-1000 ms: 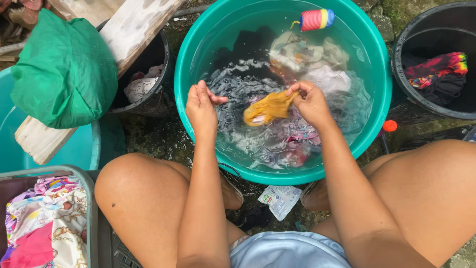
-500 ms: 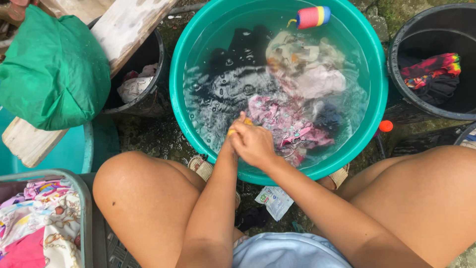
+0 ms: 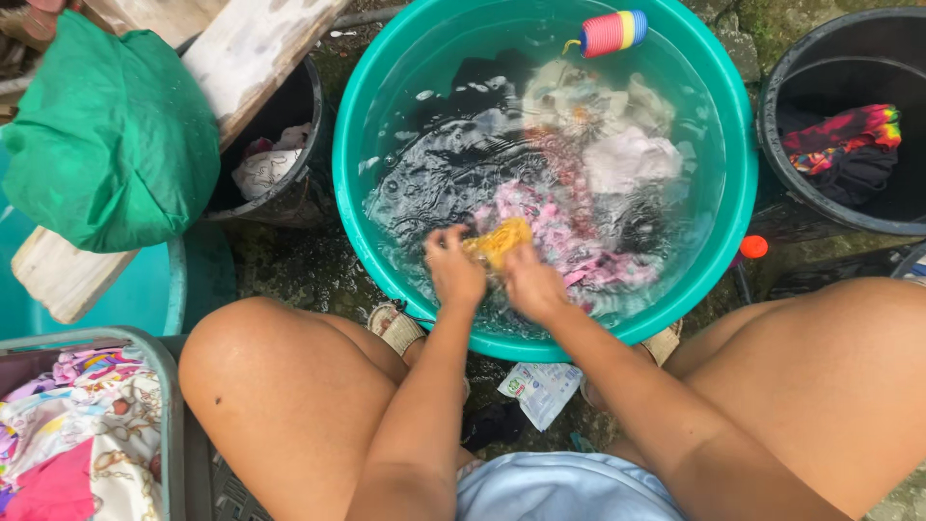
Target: The person washes clothing by hand in a green basin, scrubbing individual items, rinsing them in the water, and wringing them out before moving them to black buckets.
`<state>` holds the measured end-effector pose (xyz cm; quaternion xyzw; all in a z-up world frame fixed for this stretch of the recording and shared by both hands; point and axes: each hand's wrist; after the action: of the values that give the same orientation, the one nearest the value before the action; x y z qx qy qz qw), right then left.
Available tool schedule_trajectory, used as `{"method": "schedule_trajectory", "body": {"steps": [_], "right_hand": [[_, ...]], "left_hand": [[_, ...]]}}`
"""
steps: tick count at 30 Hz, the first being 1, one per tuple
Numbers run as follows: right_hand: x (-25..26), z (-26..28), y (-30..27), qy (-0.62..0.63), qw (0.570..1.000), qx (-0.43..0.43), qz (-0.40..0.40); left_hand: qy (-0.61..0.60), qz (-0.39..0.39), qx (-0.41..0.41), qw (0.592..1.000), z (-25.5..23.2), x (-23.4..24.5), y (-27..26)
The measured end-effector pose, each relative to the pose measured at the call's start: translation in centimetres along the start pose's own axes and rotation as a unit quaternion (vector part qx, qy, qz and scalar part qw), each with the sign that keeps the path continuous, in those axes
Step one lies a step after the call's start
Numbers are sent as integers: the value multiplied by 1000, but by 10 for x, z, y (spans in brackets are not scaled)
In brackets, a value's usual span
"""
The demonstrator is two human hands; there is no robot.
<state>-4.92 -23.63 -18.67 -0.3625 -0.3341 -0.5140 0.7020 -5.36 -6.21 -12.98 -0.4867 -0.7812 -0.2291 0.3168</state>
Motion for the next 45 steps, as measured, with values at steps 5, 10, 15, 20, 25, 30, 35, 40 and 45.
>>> {"method": "schedule_trajectory", "body": {"steps": [5, 10, 15, 20, 25, 30, 35, 40, 45], "right_hand": [[30, 5, 1, 31, 999, -18, -7], [88, 40, 36, 406, 914, -1, 1], [207, 74, 33, 434, 889, 109, -102], [249, 23, 37, 300, 940, -31, -157], [132, -16, 51, 128, 988, -53, -68], [-10, -52, 27, -19, 996, 91, 19], [13, -55, 40, 0, 998, 8, 68], [131, 75, 15, 134, 989, 36, 48], [240, 143, -23, 151, 987, 50, -14]], "left_hand": [[24, 175, -61, 982, -16, 9, -8], [-129, 216, -26, 968, 1, -17, 0], [-454, 234, 34, 859, 12, -28, 29], [-450, 159, 33, 878, -24, 62, 75], [23, 259, 56, 964, -31, 71, 67], [252, 466, 111, 841, 0, 17, 20], [194, 496, 50, 845, 1, 17, 12], [105, 352, 15, 930, -46, 40, 17], [-3, 294, 30, 955, -39, 27, 12]]}}
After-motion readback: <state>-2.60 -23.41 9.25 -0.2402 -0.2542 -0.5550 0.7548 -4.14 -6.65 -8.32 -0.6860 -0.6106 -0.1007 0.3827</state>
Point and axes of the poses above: each hand's wrist, its own y-axis towards the middle knuckle, its own x-axis out of the back of the hand, z = x × y, and after that the axes turned 1 degree about -y, right-handed
